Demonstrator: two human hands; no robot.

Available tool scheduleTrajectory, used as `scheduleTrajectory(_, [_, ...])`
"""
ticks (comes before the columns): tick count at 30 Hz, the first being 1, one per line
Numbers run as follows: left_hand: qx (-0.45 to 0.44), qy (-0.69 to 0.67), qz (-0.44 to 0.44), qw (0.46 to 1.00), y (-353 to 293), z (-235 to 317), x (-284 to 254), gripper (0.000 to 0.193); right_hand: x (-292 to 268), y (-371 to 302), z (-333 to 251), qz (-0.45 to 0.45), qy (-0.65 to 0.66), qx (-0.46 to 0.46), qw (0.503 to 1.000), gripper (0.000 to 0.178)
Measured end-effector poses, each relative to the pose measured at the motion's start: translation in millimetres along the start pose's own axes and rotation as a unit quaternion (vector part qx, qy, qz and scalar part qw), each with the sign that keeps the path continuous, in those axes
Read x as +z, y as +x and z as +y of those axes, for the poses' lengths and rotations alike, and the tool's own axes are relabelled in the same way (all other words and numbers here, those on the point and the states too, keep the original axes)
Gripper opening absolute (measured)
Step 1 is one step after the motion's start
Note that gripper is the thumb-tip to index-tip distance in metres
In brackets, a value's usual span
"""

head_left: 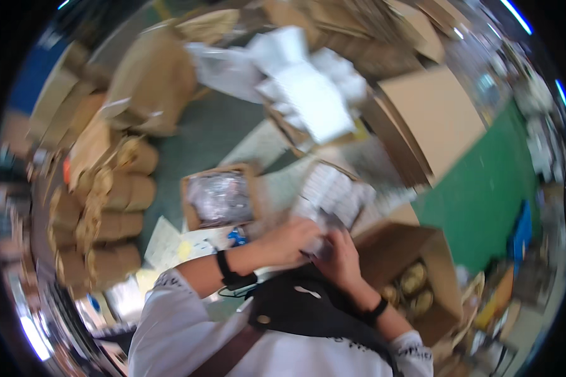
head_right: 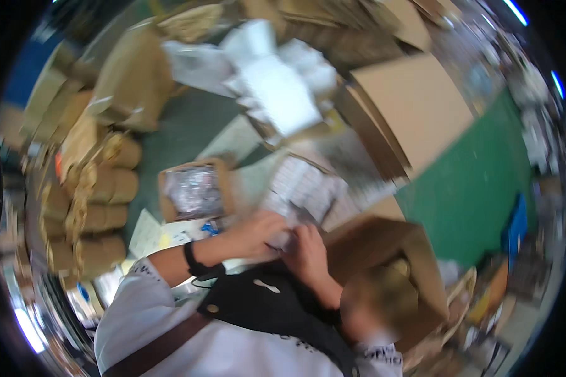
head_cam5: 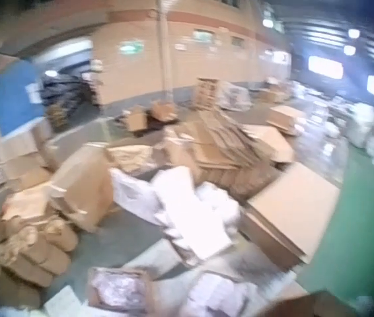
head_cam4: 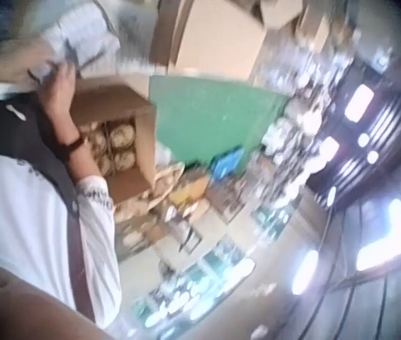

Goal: Packing items into a cardboard box with protective dividers and sealing it with tape.

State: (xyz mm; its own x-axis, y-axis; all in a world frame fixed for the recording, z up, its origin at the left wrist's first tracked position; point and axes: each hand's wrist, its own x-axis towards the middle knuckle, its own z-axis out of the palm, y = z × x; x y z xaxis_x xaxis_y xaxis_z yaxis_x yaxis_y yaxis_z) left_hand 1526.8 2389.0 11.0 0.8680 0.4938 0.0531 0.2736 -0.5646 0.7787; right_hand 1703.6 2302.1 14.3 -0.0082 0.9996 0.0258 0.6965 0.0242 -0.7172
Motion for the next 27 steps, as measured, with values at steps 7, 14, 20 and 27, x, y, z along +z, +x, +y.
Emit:
scheduleTrajectory(7, [-0.069, 0.027, 0.033, 0.997, 24, 5, 0, 0.056, -55, -1, 14, 0.045, 0.437, 0.146, 0.886, 0.063])
scheduleTrajectory(14, [-0.035, 0.038, -0.018, 0.998, 48, 14, 25, 0.057, -199, -95, 25, 0.188, 0.695, 0.062, 0.691, 0.069])
scheduleTrajectory(20, [-0.079, 0.082, 0.024, 0.993, 47, 19, 57, 0.054, -177, -157, 120, 0.293, 0.625, 0.395, 0.606, 0.043])
scheduleTrajectory(27, [-0.270, -0.095, 0.158, 0.945, 56, 54, 52, 0.040, -137, -98, 236, 0.018, 0.409, 0.387, 0.826, 0.038])
